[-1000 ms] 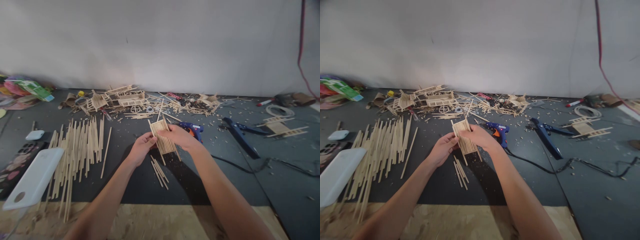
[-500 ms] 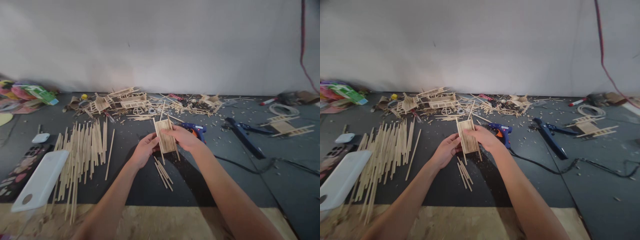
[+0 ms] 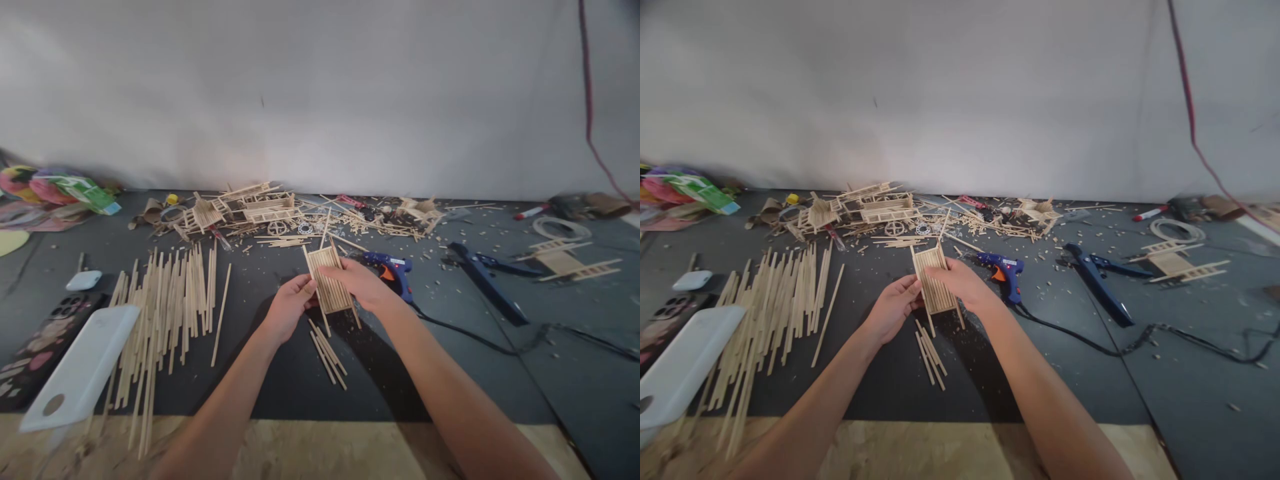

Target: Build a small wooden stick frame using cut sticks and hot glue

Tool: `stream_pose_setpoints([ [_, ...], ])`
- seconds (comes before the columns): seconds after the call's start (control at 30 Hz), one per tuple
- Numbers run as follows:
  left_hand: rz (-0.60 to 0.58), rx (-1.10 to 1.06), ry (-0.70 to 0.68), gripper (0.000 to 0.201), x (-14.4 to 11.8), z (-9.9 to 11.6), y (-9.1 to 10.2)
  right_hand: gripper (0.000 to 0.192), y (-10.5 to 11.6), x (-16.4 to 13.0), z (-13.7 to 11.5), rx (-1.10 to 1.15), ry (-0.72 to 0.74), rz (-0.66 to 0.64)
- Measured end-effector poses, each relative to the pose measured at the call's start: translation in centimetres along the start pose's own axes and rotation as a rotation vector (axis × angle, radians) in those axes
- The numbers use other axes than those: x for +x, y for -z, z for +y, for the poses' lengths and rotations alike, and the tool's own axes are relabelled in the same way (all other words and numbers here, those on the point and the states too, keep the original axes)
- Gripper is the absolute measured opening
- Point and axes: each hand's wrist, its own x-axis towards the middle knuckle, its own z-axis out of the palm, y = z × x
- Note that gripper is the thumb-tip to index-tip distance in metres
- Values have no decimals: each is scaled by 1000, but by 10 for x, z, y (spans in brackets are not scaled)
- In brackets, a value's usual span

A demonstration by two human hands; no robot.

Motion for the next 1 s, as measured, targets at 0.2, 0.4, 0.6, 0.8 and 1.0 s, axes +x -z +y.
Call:
stream_pose_setpoints([
  [0.2, 12, 7, -7, 30, 0, 0, -1, 31, 1, 5, 0, -99, 78, 98],
  [0.4, 5, 39, -48, 27, -1, 0, -2, 35, -28, -37, -33, -282, 589, 512],
  [0.6, -20, 89, -80, 27, -2, 2, -3, 28, -38, -61, -44, -345, 481, 137],
  [0.8, 3, 80, -2, 31, -1, -1, -2, 28, -3, -31, -17, -217, 516, 592],
  [1.0, 55, 79, -54, 31, -4, -2, -5, 45, 12, -35, 25, -130, 297, 475],
])
